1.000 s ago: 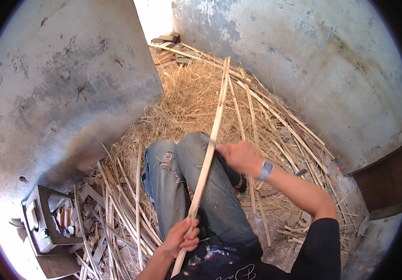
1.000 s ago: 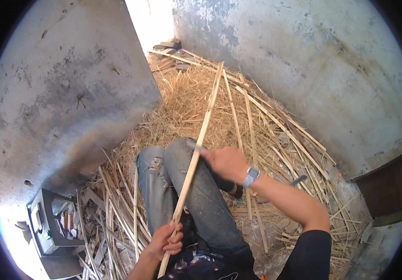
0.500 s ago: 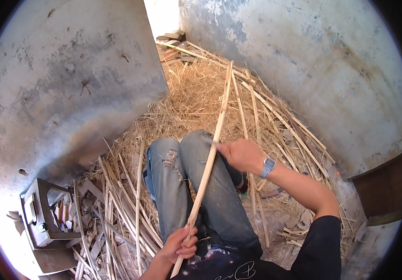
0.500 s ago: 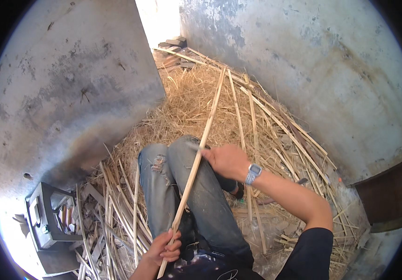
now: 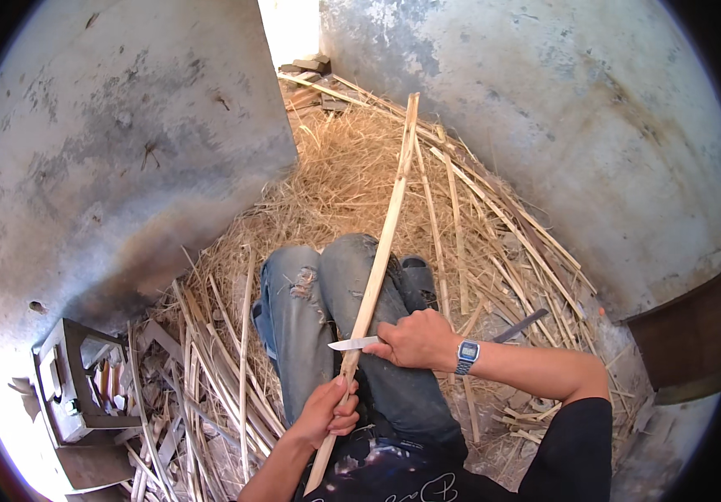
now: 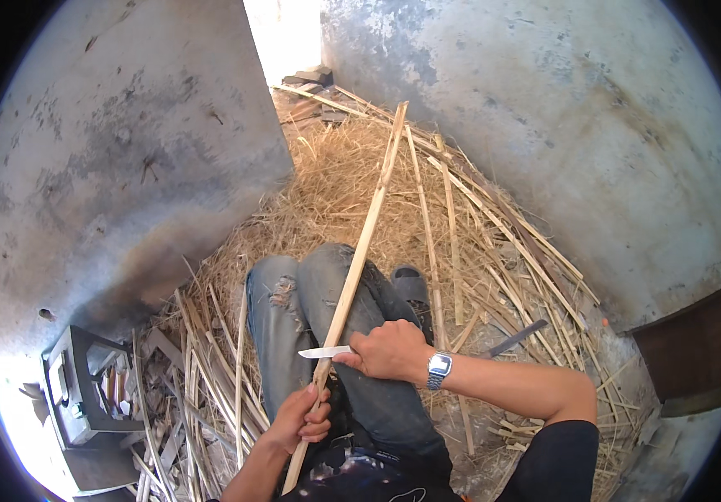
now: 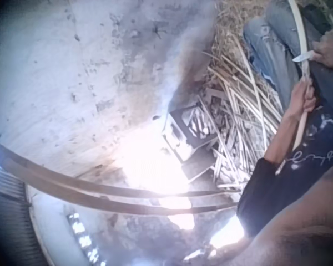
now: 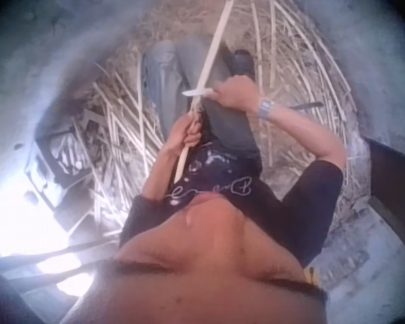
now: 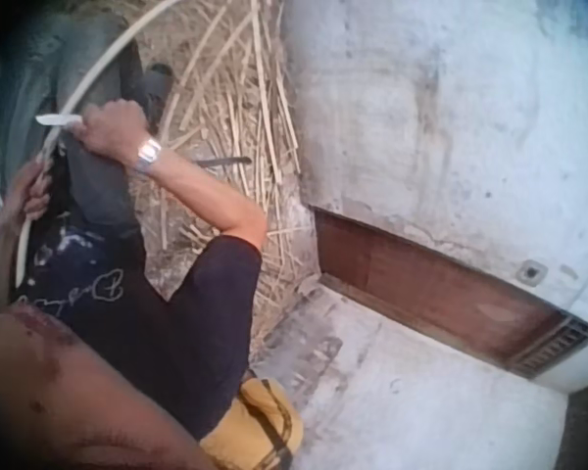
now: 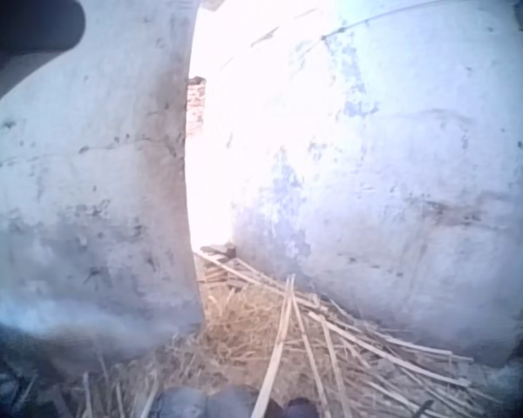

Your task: The person holds a bamboo strip and scrapes along its surface with a small blade, carving and shaving down different sections.

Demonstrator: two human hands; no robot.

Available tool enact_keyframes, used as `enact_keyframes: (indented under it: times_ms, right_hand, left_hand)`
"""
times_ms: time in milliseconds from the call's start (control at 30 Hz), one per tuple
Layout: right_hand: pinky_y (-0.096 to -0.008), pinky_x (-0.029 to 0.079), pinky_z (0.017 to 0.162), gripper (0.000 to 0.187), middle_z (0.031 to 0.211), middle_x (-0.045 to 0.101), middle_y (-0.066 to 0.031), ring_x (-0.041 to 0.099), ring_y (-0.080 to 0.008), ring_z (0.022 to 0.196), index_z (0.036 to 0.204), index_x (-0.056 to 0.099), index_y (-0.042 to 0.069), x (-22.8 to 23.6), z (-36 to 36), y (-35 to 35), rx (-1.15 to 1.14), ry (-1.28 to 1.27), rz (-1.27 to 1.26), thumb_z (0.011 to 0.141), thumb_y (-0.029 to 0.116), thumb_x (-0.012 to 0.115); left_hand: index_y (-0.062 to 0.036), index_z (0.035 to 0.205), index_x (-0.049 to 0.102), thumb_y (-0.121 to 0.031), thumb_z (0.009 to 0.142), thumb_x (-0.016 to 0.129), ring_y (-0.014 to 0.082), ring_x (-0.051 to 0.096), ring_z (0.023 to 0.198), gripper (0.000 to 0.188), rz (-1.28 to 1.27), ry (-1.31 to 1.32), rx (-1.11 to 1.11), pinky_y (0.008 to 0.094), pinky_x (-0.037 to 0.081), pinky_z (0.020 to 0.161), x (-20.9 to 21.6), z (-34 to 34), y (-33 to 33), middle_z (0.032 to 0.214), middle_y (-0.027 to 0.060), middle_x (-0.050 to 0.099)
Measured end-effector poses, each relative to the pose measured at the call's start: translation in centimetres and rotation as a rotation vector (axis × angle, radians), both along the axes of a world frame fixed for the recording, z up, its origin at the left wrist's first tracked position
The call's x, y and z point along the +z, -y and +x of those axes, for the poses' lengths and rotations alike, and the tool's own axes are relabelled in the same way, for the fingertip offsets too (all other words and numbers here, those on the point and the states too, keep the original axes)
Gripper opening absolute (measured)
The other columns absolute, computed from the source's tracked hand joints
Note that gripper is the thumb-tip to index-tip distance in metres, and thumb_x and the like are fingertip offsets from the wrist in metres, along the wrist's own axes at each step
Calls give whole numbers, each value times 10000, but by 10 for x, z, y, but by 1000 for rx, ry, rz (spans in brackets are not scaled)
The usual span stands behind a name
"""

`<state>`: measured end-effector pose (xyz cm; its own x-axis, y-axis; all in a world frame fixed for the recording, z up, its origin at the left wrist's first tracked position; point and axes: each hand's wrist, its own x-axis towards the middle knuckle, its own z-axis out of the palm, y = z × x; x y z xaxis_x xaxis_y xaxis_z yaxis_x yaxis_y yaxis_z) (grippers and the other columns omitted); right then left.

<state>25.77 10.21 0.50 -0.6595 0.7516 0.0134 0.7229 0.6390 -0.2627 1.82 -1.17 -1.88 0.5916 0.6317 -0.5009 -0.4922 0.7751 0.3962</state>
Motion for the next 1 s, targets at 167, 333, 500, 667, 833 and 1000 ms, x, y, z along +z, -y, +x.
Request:
enact_keyframes:
  times_ms: [167,333,500,667,833,1000]
  right_hand:
    - [-478,530,478,676,569,641,-169,681,-369,532,733,670,79,-18,9,-34,-222,72,245,1039,636,439]
    - [-474,533,532,722,633,661,-179,680,-370,586,737,698,67,2,48,-120,-294,58,108,1065,626,381]
    - [-485,515,540,739,588,623,-175,657,-383,576,722,685,63,-3,64,-173,-347,82,206,1079,614,345]
    - [-523,500,537,737,589,600,-206,634,-428,574,739,677,63,-3,53,-163,-378,-30,174,1080,619,333]
    - [-525,520,564,739,640,648,-209,679,-396,617,751,696,70,9,33,-105,-297,-43,-24,1088,606,315]
    - [-499,564,567,694,644,682,-192,704,-399,613,802,712,76,28,1,-14,-160,94,-174,1077,606,357]
  left_hand:
    - [-93,1109,484,-411,1137,420,67,281,440,325,-15,-47,-5,243,260,415,4,-2,14,636,-35,328]
    - [-70,1112,482,-418,1135,417,68,280,440,355,-112,33,-17,252,266,429,14,-21,53,645,-29,334]
    - [-69,1098,477,-440,1119,457,63,277,430,372,-90,21,-3,250,245,419,15,-20,59,630,-32,324]
    - [-62,1113,476,-438,1121,454,65,276,429,377,-95,32,5,253,243,416,12,-23,61,631,-30,327]
    - [-63,1083,498,-429,1122,454,69,279,427,371,-80,-36,-15,257,239,413,21,-16,45,622,-28,327]
    - [-89,1090,486,-399,1142,402,73,284,436,325,-19,-77,-36,250,261,411,17,3,9,624,-31,327]
